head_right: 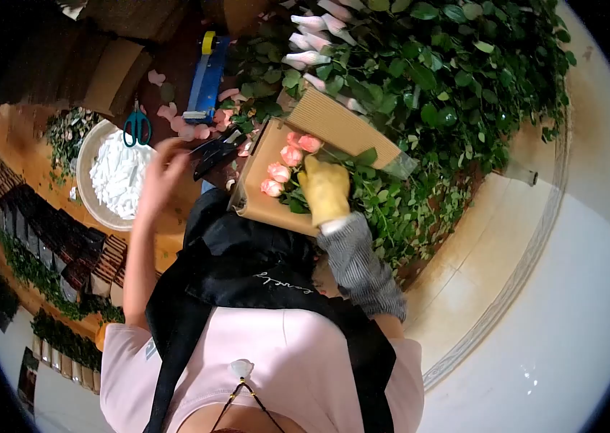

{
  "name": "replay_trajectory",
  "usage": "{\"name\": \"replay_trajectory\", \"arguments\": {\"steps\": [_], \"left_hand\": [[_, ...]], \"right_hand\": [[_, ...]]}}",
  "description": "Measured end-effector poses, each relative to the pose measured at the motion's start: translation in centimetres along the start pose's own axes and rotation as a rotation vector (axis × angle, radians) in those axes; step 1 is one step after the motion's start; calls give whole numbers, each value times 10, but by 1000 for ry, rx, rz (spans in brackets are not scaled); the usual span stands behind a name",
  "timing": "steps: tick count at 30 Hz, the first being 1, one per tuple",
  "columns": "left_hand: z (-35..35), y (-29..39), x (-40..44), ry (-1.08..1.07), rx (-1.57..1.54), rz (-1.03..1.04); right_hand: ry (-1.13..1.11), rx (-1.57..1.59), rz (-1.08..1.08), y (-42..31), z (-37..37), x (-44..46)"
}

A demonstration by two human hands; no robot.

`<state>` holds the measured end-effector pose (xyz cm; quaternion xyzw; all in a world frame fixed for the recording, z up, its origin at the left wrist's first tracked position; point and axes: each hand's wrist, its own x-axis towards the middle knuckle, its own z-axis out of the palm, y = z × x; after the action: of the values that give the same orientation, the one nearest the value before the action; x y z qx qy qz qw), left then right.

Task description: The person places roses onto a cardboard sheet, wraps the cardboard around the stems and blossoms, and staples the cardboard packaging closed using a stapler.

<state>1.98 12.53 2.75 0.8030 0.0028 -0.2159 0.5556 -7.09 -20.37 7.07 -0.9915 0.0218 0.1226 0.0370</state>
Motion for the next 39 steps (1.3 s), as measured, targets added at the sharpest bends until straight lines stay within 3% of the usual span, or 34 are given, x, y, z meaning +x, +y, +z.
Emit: {"name": "replay_trajectory", "arguments": {"steps": [1,3,5,6,7,9,10,11,13,14,17,21,23,25,28,32,33,34,35,37,38,39], "left_hand": [[28,16,8,-201,-213,-33],[79,23,25,-295,-199,1],[108,41,32,-336,-35,256],[114,56,32,-449,-2,231],[127,51,33,-389,99,418],[134,65,31,-459,190,522],[129,85,29,-624,179,340],[135,82,30,-631,186,339],[148,82,34,-503,393,615],[151,82,35,-564,417,568],[157,78,36,-535,422,671],[157,87,32,-408,388,848],[154,86,33,-506,416,713],[153,92,31,-452,421,814],[152,90,34,-445,477,907],[138,91,27,-422,414,801],[125,88,22,-397,443,628],[112,87,17,-285,428,553],[95,72,16,-117,448,587],[61,40,9,106,323,492],[47,31,-6,165,320,266],[35,12,-19,239,488,233]], "right_hand": [[-36,-16,-8,2,10,6],[68,104,-34,10,9,6],[172,211,-53,17,9,1],[138,352,-42,20,9,-3],[102,492,-35,24,8,-7],[119,535,-47,35,23,-16],[150,574,-57,28,10,-15],[183,614,-65,19,-3,-14],[232,582,-102,23,6,-16],[279,542,-141,26,9,-16],[61,566,-74,39,26,-18],[182,460,-10,33,35,-17],[153,413,60,29,34,-16],[204,386,87,25,35,-15],[117,443,160,25,34,-12],[21,622,143,28,19,-16],[-38,681,130,29,6,-19],[41,695,-12,37,22,-22],[-313,829,-2,45,-42,-30],[-228,891,-281,72,-58,-35],[-216,1052,-283,84,-91,-38],[-203,1211,-284,102,-121,-37]]}}
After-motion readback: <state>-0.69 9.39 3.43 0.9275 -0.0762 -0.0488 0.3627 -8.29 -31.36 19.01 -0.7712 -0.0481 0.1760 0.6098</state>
